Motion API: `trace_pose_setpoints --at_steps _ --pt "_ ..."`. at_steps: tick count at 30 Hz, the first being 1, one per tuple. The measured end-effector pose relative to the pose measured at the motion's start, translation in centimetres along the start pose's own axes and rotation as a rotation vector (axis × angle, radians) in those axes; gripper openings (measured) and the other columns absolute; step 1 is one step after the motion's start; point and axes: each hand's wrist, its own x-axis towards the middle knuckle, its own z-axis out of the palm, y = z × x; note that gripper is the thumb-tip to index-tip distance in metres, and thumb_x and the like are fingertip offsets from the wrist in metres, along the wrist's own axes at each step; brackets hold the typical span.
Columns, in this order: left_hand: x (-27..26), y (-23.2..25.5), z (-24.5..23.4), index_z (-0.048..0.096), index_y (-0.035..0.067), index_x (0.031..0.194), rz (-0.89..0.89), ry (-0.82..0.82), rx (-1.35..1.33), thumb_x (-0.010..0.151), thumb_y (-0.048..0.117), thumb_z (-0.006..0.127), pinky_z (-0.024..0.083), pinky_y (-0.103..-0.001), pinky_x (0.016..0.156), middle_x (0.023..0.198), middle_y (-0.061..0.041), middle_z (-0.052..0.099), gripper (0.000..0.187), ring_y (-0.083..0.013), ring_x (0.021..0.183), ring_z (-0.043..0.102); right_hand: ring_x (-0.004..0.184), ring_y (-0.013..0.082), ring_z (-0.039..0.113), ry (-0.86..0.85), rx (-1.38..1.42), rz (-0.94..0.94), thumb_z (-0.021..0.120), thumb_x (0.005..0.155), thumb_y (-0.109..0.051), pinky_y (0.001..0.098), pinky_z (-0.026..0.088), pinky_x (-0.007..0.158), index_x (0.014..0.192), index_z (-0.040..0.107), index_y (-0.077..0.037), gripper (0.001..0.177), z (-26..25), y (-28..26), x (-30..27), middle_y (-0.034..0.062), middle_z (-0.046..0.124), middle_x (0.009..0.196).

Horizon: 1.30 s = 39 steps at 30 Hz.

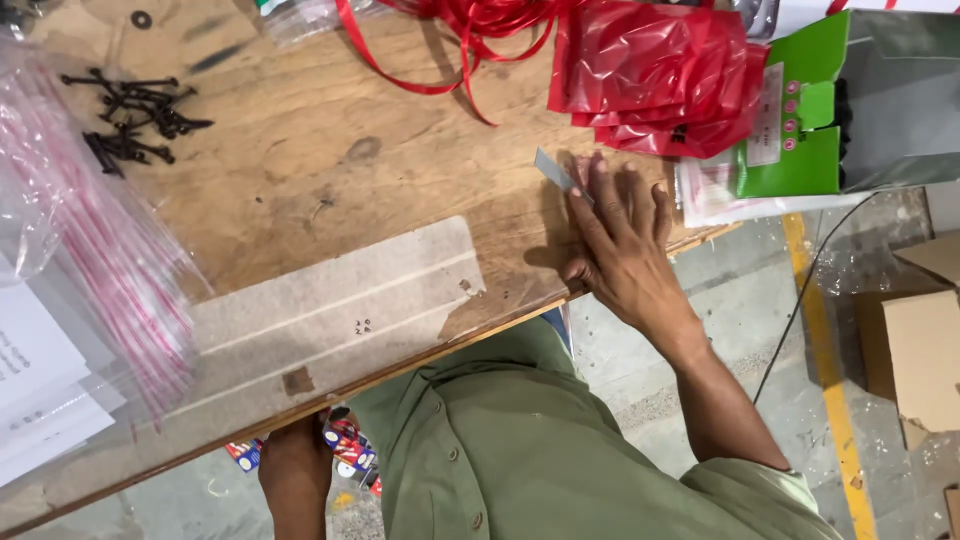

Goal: Placing screws into a small red pouch and tying it with a ribbon.

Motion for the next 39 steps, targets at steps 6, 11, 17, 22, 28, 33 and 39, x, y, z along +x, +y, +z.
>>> trace_pose_setpoints --at_steps 6,11,17,22,28,33,39 --pt "1.3 -0.9 2.2 0.073 0.011 0.108 0.258 0.348 0.018 0.078 0.017 0.067 0.052 -0.055 0.091 0.11 -0.018 0.072 0.032 -0.0425 0.103 0.066 0.15 0.0464 0.031 0.22 0.058 -0.007 0.066 0.099 -0.027 0.06 0.021 0.121 0.153 0.052 -0.009 0.059 -2.2 0.3 1.5 0.0241 0.039 0.163" --pt "0.7 -0.3 2.8 0.073 0.013 0.109 0.14 0.349 -0.018 0.087 0.027 0.072 0.041 -0.057 0.103 0.114 -0.015 0.07 0.026 -0.0402 0.116 0.059 0.144 0.0387 0.044 0.295 0.091 -0.046 0.078 0.094 -0.019 0.054 0.03 0.115 0.134 0.068 -0.007 0.043 -2.5 -0.1 3.2 0.0155 0.049 0.159" --pt "0.2 -0.4 3.9 0.069 0.025 0.125 -0.113 0.119 0.024 0.086 0.03 0.072 0.03 -0.056 0.115 0.137 -0.014 0.057 0.039 -0.042 0.13 0.043 0.146 0.0348 0.04 0.348 0.012 0.149 0.078 0.097 -0.011 0.0544 0.028 0.118 0.131 0.072 -0.009 0.034 -2.2 1.6 2.9 0.0103 0.053 0.158" --pt "0.8 -1.0 5.6 0.059 0.021 0.136 -0.008 0.162 0.08 0.083 0.033 0.073 0.028 -0.061 0.111 0.141 -0.016 0.054 0.057 -0.0443 0.135 0.039 0.151 0.0389 0.026 0.424 -0.243 0.218 0.076 0.099 -0.004 0.0582 0.023 0.12 0.133 0.074 -0.014 0.035 -1.7 6.6 3.9 0.0171 0.041 0.162" --pt "1.5 -0.4 5.1 0.056 0.021 0.14 0.052 0.193 0.003 0.084 0.039 0.073 0.029 -0.063 0.111 0.145 -0.013 0.054 0.062 -0.0418 0.138 0.041 0.149 0.0383 0.029 0.402 -0.281 0.14 0.079 0.094 -0.004 0.0598 0.022 0.12 0.119 0.079 -0.017 0.028 -2.2 7.8 6.7 0.0164 0.04 0.159" --pt "1.0 0.3 4.4 0.054 0.025 0.141 -0.025 0.107 0.029 0.083 0.039 0.074 0.029 -0.061 0.11 0.145 -0.014 0.052 0.063 -0.0434 0.135 0.042 0.146 0.0331 0.037 0.414 -0.181 0.106 0.077 0.093 -0.003 0.0563 0.025 0.12 0.117 0.081 -0.02 0.029 -1.9 9.0 6.8 0.0082 0.049 0.15" --pt "-0.5 1.2 4.0 0.053 0.028 0.142 0.016 -0.005 -0.111 0.076 0.023 0.078 0.036 -0.056 0.109 0.143 -0.006 0.053 0.07 -0.0395 0.131 0.046 0.144 0.0367 0.04 0.441 -0.257 -0.026 0.066 0.088 0.001 0.0557 0.022 0.119 0.131 0.071 -0.014 0.046 -2.5 7.1 7.6 0.0124 0.053 0.145"
